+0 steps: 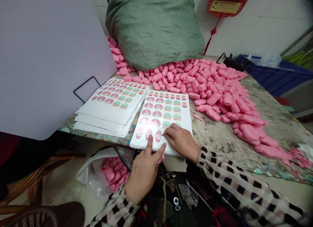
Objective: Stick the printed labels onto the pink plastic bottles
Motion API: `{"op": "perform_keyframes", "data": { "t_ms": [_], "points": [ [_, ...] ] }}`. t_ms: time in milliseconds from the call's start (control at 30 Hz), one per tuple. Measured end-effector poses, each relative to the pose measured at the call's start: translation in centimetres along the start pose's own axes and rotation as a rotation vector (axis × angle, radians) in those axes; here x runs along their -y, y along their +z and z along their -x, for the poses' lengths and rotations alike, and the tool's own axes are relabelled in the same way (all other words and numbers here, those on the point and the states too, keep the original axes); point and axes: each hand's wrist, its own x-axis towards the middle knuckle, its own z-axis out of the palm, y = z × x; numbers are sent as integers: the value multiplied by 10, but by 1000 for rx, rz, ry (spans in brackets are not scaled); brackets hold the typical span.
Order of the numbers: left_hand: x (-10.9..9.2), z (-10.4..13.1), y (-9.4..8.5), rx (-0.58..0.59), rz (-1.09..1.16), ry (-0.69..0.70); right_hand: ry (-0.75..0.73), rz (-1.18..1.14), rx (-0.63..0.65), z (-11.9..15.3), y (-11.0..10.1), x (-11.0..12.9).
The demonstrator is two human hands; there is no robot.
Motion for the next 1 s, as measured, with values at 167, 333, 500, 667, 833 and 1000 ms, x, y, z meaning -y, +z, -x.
{"op": "perform_keyframes", "data": {
  "t_ms": [167, 333, 500, 667, 833, 1000],
  "points": [
    [-3, -1, 5, -11, -97, -15, 79, -137, -78, 8, 13, 4],
    [-4, 0, 7, -18, -132, -10, 153, -212, -171, 12, 22, 9],
    [-4, -1, 6, -24, -121, -1, 174, -252, -140, 14, 21, 13],
    [-4, -1, 8, -17, -111, -5, 178, -300, -123, 18, 19, 16],
    [-3, 0, 8, -17, -101, 1, 189, -310, -132, 17, 20, 17],
    [-3, 0, 10, -30, -93, -2, 254, -267, -159, 11, 21, 19]
  ]
}}
